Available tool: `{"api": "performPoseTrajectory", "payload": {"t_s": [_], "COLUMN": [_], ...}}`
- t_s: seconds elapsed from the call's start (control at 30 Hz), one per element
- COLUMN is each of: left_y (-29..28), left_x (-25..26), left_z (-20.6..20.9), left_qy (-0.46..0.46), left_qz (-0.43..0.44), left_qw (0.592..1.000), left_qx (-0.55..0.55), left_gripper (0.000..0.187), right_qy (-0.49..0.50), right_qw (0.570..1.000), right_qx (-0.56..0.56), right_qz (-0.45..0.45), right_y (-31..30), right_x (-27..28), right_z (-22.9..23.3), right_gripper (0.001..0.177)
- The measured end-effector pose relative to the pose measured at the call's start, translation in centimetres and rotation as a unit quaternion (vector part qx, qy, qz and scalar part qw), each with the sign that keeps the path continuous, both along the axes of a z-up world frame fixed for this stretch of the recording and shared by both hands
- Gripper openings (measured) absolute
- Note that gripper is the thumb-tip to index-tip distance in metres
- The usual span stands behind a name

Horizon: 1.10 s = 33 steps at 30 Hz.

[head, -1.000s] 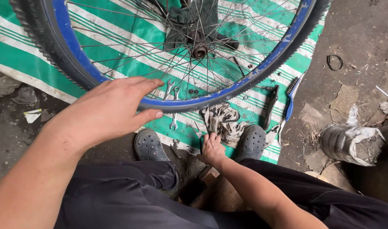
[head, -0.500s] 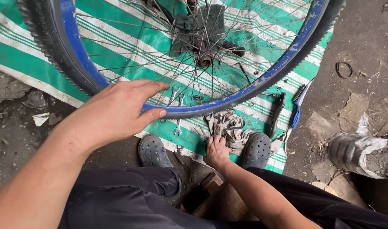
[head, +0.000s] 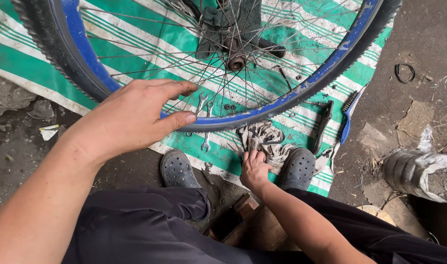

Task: The person works on a bicycle wheel hub, using pliers to remove a small metal component. They then use a cloth to wipe the hub area and the surrounding spokes.

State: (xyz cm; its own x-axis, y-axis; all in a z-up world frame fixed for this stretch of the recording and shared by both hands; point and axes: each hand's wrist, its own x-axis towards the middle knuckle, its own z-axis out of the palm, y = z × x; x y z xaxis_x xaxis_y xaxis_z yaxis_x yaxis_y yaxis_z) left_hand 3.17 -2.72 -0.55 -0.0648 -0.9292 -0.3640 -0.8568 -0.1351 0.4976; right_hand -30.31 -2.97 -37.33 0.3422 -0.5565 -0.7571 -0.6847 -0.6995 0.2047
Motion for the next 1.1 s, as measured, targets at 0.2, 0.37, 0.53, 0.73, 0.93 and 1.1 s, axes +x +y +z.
{"api": "performPoseTrajectory", "payload": {"t_s": [0.2,0.37,0.53,0.73,0.93,1.1], "left_y": [-0.1,-0.1,-0.1,-0.7,-0.5,-0.1], "left_x": [0.1,-0.3,-0.4,-1.0,-1.0,-1.3], "left_z": [0.2,0.4,0.7,1.3,1.4,1.9], "left_qy": [-0.018,-0.018,-0.034,-0.053,-0.059,-0.038], "left_qz": [-0.023,-0.031,-0.032,-0.027,-0.032,-0.042], "left_qw": [0.999,0.999,0.999,0.997,0.998,0.998], "left_qx": [-0.024,-0.013,0.001,0.050,0.020,0.005], "left_gripper": [0.071,0.071,0.072,0.075,0.077,0.073], "right_qy": [0.079,0.079,0.087,0.044,0.088,0.060], "right_qw": [0.994,0.967,0.971,0.968,0.971,0.967], "right_qx": [0.049,0.140,0.138,0.214,0.211,0.221], "right_qz": [-0.062,-0.196,-0.174,-0.127,0.074,-0.111], "right_y": [-1.4,-4.2,-3.1,-4.8,-6.2,-9.1], "right_x": [0.8,0.9,1.1,-1.4,-3.0,-3.3], "right_z": [2.4,7.2,10.8,5.2,10.1,28.9], "right_gripper": [0.083,0.117,0.091,0.125,0.100,0.098]}}
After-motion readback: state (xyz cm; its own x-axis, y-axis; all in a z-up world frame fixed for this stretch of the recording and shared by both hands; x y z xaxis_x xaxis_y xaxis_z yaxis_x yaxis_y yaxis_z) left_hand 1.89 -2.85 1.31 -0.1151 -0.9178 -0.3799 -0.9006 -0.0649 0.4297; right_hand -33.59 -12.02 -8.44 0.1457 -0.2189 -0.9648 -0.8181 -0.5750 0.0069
